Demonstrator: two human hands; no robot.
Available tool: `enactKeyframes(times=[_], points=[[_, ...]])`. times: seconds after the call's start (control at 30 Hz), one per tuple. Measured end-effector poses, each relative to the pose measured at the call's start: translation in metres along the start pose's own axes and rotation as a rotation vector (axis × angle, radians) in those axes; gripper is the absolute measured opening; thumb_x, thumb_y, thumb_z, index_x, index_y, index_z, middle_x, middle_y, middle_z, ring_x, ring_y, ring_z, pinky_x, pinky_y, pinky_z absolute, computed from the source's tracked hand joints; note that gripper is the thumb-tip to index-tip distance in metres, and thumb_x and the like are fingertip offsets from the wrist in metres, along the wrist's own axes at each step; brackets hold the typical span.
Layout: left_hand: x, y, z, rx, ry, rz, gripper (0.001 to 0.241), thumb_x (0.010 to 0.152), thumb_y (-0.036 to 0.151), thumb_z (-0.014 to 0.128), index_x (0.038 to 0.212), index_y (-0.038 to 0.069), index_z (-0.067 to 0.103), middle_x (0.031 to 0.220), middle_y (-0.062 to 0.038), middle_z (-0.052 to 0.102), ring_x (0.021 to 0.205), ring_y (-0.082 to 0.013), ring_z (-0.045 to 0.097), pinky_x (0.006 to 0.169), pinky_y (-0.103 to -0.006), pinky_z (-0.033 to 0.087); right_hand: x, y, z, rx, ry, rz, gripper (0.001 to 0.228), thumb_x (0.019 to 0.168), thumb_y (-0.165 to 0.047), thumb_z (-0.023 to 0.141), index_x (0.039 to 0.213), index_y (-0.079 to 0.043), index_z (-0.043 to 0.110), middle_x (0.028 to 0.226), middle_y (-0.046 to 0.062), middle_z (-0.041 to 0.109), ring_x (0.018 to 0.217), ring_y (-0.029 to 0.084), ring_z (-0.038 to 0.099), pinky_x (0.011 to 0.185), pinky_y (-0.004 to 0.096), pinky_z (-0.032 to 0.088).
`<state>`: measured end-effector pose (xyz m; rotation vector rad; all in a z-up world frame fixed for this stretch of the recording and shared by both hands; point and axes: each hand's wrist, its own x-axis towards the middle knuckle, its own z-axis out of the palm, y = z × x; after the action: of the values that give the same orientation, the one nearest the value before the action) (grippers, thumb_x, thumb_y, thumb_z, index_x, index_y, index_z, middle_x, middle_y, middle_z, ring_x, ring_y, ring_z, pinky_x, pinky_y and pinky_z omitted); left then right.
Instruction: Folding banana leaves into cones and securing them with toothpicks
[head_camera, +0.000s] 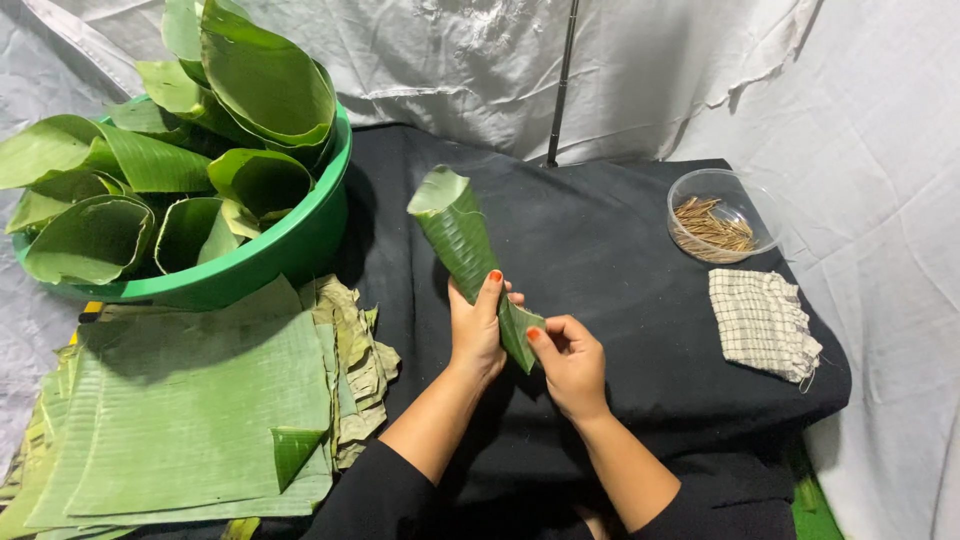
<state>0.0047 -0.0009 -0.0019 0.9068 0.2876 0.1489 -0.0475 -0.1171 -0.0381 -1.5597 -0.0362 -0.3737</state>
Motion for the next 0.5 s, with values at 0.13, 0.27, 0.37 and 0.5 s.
enactKeyframes(times=[0.13,0.27,0.37,0.5], points=[[-0.006,-0.008,0.007,0.01,0.026,0.075,0.062,0.093,0.025,0.075,0.139,0.016,0.034,0.093,-0.013,0.064,0.071,-0.0212,0.072,0.061,-0.0359,0.066,0.003,-0.029,0.011,-0.137,0.063,-0.247,0.008,0.084,-0.013,0.085,0.085,-0.007,0.079,0.069,0.005,0.07,0.057,0.009,0.06,0.052,0.026,0.051],[-0.005,-0.01,0.006,-0.004,0.052,0.097,0.065,0.097,0.026,0.071,0.146,0.018,0.028,0.095,-0.013,0.061,0.068,-0.0203,0.07,0.056,-0.0302,0.063,0.003,-0.044,0.02,-0.277,0.072,-0.537,0.007,0.083,-0.01,0.084,0.089,-0.011,0.083,0.073,0.003,0.072,0.058,0.016,0.064,0.054,0.026,0.052],[-0.008,-0.006,0.006,-0.06,0.047,0.058,0.064,0.1,0.03,0.065,0.148,0.023,0.024,0.099,-0.013,0.059,0.07,-0.0185,0.068,0.057,-0.0272,0.061,0.003,-0.04,0.019,-0.326,0.061,-0.655,0.009,0.085,-0.013,0.081,0.094,-0.011,0.083,0.078,0.005,0.07,0.063,0.02,0.064,0.059,0.03,0.053],[-0.013,0.005,0.008,-0.11,0.0,0.027,0.057,0.103,0.04,0.057,0.147,0.028,0.021,0.105,-0.013,0.059,0.08,-0.0196,0.07,0.064,-0.0283,0.062,-0.004,-0.041,0.019,-0.29,-0.016,-0.618,0.02,0.092,-0.013,0.073,0.11,-0.01,0.082,0.104,0.012,0.068,0.085,0.027,0.073,0.074,0.034,0.061]])
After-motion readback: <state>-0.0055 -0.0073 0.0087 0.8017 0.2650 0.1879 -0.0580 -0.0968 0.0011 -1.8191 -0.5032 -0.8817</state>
